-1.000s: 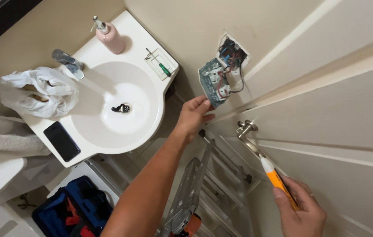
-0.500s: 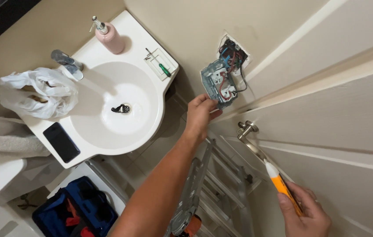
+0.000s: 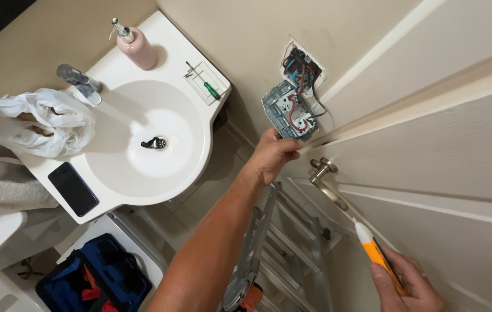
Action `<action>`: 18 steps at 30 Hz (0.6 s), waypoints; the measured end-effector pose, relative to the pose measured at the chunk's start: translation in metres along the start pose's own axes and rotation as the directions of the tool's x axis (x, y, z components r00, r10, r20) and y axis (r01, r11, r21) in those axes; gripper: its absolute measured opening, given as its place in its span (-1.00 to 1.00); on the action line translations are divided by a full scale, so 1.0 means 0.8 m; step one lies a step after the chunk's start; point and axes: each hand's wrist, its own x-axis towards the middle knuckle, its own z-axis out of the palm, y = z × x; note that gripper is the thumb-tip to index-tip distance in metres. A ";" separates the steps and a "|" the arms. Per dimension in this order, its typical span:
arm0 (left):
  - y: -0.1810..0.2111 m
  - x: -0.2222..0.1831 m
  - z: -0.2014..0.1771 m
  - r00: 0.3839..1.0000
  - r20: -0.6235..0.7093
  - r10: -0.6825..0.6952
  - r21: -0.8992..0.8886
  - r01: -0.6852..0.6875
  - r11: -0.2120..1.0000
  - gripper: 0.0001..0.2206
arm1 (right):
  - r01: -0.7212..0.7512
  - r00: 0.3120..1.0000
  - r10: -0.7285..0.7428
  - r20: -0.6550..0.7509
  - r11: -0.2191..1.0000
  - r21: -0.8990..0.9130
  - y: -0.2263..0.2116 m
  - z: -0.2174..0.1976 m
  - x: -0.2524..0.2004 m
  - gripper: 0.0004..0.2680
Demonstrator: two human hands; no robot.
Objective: Testing electrical wires with a voltage tester and removing/inspecting a bathroom exhaust fan cover.
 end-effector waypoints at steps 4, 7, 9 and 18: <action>-0.003 0.007 0.003 0.999 -0.047 0.027 0.128 -0.021 0.992 -0.77 | -0.074 0.997 0.075 0.013 0.995 -0.061 -0.021 -0.006 -0.001 -0.74; -0.003 0.009 0.008 0.990 -0.121 0.073 0.140 -0.055 0.989 -0.75 | -0.164 0.986 0.165 0.020 0.985 -0.054 -0.040 -0.007 -0.005 -0.72; -0.006 0.009 0.010 0.985 -0.116 0.125 0.155 -0.107 0.982 -0.82 | -0.139 0.990 0.140 0.020 0.989 -0.040 -0.037 -0.008 -0.006 -0.72; -0.012 0.012 0.015 0.986 -0.118 0.113 0.074 -0.105 0.992 -0.84 | -0.180 0.979 0.185 0.082 0.981 -0.073 0.010 -0.022 -0.001 -0.69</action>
